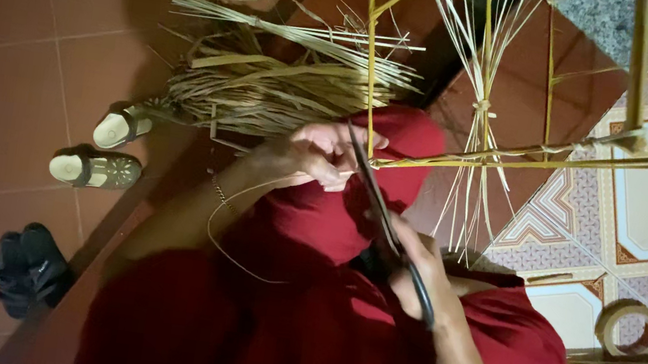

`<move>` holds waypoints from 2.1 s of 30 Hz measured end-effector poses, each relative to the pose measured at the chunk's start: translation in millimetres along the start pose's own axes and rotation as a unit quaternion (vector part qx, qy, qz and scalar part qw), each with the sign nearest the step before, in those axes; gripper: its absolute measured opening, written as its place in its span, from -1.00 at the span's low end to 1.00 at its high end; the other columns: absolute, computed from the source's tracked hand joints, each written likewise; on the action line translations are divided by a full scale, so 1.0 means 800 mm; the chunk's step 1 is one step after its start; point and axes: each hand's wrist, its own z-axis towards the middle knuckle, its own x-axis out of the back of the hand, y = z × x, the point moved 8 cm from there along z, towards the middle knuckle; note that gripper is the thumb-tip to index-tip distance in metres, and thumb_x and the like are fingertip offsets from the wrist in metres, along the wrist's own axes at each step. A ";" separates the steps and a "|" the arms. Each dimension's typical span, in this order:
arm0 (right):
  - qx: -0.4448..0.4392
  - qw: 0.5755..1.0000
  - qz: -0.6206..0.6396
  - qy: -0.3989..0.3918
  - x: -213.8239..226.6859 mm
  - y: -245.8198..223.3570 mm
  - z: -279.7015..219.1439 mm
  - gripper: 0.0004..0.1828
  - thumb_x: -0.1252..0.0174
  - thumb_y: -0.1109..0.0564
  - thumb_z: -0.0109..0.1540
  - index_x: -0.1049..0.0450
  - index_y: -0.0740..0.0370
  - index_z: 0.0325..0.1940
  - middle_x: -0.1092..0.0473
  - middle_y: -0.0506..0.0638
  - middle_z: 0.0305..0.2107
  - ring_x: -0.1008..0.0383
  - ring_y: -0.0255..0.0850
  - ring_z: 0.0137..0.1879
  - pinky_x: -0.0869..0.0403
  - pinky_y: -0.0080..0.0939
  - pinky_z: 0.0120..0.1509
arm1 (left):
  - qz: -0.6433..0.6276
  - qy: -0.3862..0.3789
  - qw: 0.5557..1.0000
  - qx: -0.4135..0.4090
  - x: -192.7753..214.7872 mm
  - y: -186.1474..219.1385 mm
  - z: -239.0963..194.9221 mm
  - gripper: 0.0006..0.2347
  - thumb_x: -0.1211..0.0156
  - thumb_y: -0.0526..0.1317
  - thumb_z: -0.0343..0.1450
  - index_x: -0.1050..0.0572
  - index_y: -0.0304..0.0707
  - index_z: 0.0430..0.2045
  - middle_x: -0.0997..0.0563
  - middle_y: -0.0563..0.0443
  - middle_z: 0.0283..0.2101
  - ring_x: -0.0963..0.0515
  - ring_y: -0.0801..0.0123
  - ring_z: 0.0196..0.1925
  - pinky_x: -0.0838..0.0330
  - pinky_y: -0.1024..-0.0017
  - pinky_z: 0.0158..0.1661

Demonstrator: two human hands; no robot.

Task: The person sits on the floor and weaves dried palm leaves into a rectangular basket frame. They thread the leaves through the frame, tie them with thin strips, and trim excess material using scissors.

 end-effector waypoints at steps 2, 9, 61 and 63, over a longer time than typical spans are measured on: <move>0.036 0.996 -0.024 0.073 0.021 -0.006 -0.026 -0.61 0.02 0.06 0.38 -0.32 0.34 0.21 -0.39 -0.03 -0.38 -0.36 -0.24 -0.36 -0.37 -0.27 -0.25 | 0.044 0.015 0.999 -0.005 0.002 0.005 -0.001 -0.37 -0.13 -0.41 0.31 -0.22 -0.64 0.36 -0.42 0.04 -0.35 -0.36 0.46 -0.39 -0.32 0.45 -0.29; -0.060 0.860 -0.040 0.505 0.172 0.084 -0.207 -0.73 -0.14 0.11 0.39 -0.30 0.32 0.06 -0.34 -0.07 -0.46 -0.26 -0.28 -0.45 -0.26 -0.28 -0.38 | 0.114 0.072 0.990 -0.034 -0.002 0.007 0.012 -0.52 -0.07 -0.47 0.34 -0.35 -0.60 0.23 -0.45 0.01 -0.32 -0.38 0.42 -0.35 -0.34 0.43 -0.26; -0.124 0.817 0.298 0.478 0.374 0.321 -0.073 -0.18 0.10 -0.38 0.44 -0.23 0.37 0.47 -0.40 0.14 0.13 -0.44 -0.07 0.22 -0.46 -0.10 0.23 | 0.252 0.407 0.878 0.002 0.141 0.040 -0.064 -0.82 -0.06 -0.37 0.46 -0.56 -0.42 -0.15 -0.49 0.04 -0.31 -0.37 0.48 -0.34 -0.24 0.52 -0.33; -0.099 0.821 0.295 0.479 0.380 0.318 -0.064 -0.24 -0.06 -0.30 0.50 -0.32 0.49 0.41 -0.39 0.11 -0.17 -0.46 -0.11 -0.01 -0.49 -0.08 0.21 | 0.286 0.443 0.849 0.020 0.155 0.037 -0.073 -0.81 -0.06 -0.36 0.47 -0.59 -0.42 -0.13 -0.41 0.09 -0.38 -0.28 0.48 -0.42 -0.20 0.49 -0.38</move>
